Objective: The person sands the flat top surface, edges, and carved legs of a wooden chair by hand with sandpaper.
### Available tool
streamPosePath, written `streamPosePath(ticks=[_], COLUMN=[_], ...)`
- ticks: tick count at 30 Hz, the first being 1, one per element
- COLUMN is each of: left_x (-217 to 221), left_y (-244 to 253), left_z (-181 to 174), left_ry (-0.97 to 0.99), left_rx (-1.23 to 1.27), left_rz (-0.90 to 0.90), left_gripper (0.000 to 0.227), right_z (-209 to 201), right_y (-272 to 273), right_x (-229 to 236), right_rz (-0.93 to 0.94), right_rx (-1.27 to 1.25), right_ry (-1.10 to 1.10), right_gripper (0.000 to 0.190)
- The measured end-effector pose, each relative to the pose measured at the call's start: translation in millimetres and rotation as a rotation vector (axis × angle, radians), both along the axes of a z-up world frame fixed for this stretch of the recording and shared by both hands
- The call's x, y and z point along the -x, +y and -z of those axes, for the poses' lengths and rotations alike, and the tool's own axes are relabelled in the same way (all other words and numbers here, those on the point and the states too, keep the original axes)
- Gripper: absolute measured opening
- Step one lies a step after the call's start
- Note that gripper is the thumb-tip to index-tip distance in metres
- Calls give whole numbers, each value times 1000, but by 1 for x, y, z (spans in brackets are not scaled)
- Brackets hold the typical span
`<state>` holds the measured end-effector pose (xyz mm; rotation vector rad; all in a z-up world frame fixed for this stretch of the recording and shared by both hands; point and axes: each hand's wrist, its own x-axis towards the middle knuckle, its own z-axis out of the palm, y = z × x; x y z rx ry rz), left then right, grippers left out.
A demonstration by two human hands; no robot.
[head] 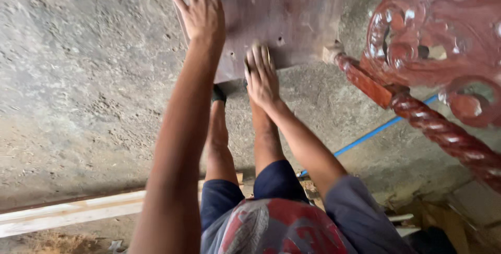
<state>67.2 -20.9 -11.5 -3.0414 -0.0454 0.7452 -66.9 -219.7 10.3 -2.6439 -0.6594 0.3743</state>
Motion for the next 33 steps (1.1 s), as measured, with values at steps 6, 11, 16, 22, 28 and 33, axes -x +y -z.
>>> streamPosePath(ticks=[6,11,16,22,28,33], left_x=[-4,-29,-26,-32,-34,-41], left_y=[-11,-1,-2,-3,-3,-2], left_z=[-3,-37,-38,-37,-40,-58], left_ry=[476,460,200,577,319,578], left_rx=[66,183,16,157,108,186], left_rz=[-212,-222,-147,-268,-172,-303], left_gripper=[111,160,169,167,164,160], right_z=[72,60,-17,73,14,53], right_y=[4,19,-50,-25,-67,-83], right_x=[-89,-147,-27,-198,-70,-135], right_rz=[54,183,100,395,149,278], right_rx=[85,147,-58,259,173,112], right_ry=[-19,168,4,464,-74,-67], right_gripper=[44,45,49,48,43,62])
